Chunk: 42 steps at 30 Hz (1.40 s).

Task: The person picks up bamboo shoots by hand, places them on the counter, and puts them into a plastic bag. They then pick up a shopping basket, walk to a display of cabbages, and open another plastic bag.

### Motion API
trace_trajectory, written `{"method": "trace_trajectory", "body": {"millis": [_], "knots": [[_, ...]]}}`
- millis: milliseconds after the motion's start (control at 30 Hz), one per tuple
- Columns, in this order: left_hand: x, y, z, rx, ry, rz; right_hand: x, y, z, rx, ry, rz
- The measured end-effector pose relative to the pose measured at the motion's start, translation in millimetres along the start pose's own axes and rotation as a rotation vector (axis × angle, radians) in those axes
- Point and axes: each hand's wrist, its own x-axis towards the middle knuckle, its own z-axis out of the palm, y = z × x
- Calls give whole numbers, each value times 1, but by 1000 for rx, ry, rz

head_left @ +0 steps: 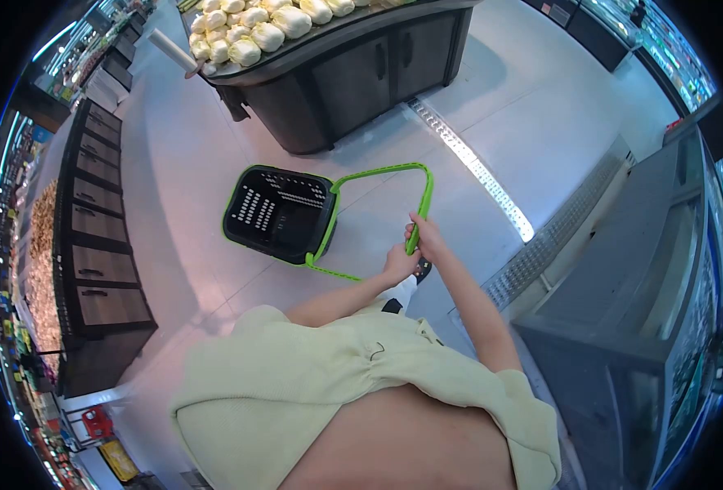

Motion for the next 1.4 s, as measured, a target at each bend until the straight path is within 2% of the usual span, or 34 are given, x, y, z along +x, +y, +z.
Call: {"method": "trace_trajectory", "body": {"millis": [67, 100, 167, 233, 333, 367, 433, 600, 733, 800, 900, 967, 1033, 1133, 1200, 1300, 1333, 1400], "knots": [[46, 28, 20, 80, -82, -132, 36, -27, -30, -92, -22, -18], [64, 31, 33, 54, -60, -102, 48, -45, -38, -149, -39, -39], [120, 33, 69, 92, 108, -14, 80, -98, -51, -232, -49, -28], [141, 59, 80, 49, 66, -115, 91, -115, -72, -292, -41, 88], [187, 99, 84, -74, 94, -262, 122, -172, -79, -314, -128, 63], [202, 107, 91, -82, 98, -262, 130, -182, -86, -342, -151, 109], [220, 116, 107, -108, 134, -281, 149, -204, -96, -309, -185, 65], [289, 132, 161, -23, 147, -227, 194, -240, -158, -358, -220, 73], [358, 127, 213, 57, 240, -246, 247, -275, -205, -360, -353, 44], [385, 147, 237, 96, 338, -166, 264, -311, -244, -368, -438, 18], [411, 193, 248, 89, 428, -217, 285, -346, -257, -329, -500, 41], [441, 219, 258, 54, 468, -159, 310, -388, -264, -333, -596, 86], [473, 247, 276, -5, 507, -125, 324, -441, -277, -313, -600, 114], [516, 275, 299, -14, 540, -100, 357, -483, -303, -287, -590, 172], [549, 293, 316, -77, 489, -223, 386, -499, -324, -258, -581, 158], [609, 316, 336, -213, 423, -231, 427, -533, -354, -220, -556, 88], [632, 322, 343, -341, 362, -308, 441, -542, -360, -367, -482, 32], [687, 322, 356, -402, 333, -327, 472, -570, -371, -566, -359, -8]]}}
